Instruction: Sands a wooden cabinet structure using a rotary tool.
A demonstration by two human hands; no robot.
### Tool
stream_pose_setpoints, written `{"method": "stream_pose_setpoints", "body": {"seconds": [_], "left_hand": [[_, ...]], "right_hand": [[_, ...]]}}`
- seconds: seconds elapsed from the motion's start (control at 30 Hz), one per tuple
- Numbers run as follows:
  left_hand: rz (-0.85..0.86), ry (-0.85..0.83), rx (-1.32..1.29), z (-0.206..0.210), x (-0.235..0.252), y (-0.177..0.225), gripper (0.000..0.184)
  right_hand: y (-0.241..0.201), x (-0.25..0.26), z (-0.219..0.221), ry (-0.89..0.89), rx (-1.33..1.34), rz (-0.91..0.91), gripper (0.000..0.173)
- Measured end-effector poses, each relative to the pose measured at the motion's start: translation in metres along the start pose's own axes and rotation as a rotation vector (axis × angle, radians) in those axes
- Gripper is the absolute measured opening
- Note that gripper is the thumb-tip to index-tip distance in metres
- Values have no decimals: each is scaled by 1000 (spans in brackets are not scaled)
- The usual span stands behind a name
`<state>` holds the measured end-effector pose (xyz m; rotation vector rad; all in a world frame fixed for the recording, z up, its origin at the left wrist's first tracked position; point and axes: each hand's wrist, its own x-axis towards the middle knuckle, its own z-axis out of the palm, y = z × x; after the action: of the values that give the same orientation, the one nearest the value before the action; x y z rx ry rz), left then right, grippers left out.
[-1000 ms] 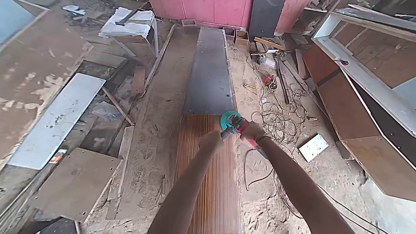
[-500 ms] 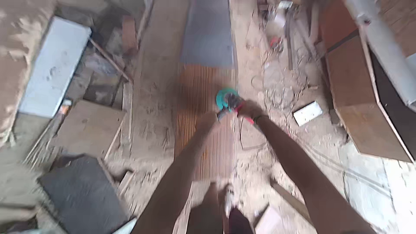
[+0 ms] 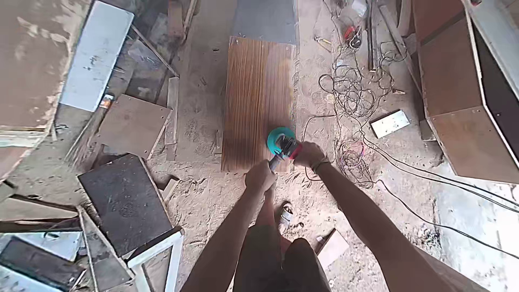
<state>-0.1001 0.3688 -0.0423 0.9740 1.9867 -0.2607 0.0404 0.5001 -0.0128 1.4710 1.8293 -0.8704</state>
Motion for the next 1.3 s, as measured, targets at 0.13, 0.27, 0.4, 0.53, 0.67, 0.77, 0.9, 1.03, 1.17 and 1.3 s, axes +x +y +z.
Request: {"method": "stream_pose_setpoints", "body": {"seconds": [0.13, 0.27, 0.4, 0.53, 0.67, 0.77, 0.9, 1.03, 1.17, 1.3], "left_hand": [[-19, 1, 17, 44, -24, -17, 39], [-48, -4, -41, 64, -40, -30, 44], [-105, 27, -100, 63, -35, -41, 42], [-138, 57, -141, 31, -11, -38, 39], [-126, 86, -135, -24, 26, -27, 39], [-55, 102, -130, -83, 64, -14, 36], [2, 116, -104, -177, 115, 6, 38], [24, 178, -65, -255, 170, 23, 41], [60, 211, 29, -312, 211, 43, 31], [84, 186, 27, -335, 222, 66, 34]], "right_hand": [[15, -24, 42, -14, -12, 1, 63], [13, -36, 57, -48, -50, -19, 63], [-11, -31, 46, -60, -116, -62, 62], [-44, -7, 7, -59, -171, -107, 63], [-72, 18, -41, -5, -167, -99, 66], [-96, 46, -91, 43, -142, -59, 65], [-132, 90, -161, 102, -112, -63, 64], [-161, 142, -213, 215, -22, -61, 53], [-177, 184, -259, 299, 29, -51, 59], [-171, 198, -285, 304, 35, -17, 59]]}}
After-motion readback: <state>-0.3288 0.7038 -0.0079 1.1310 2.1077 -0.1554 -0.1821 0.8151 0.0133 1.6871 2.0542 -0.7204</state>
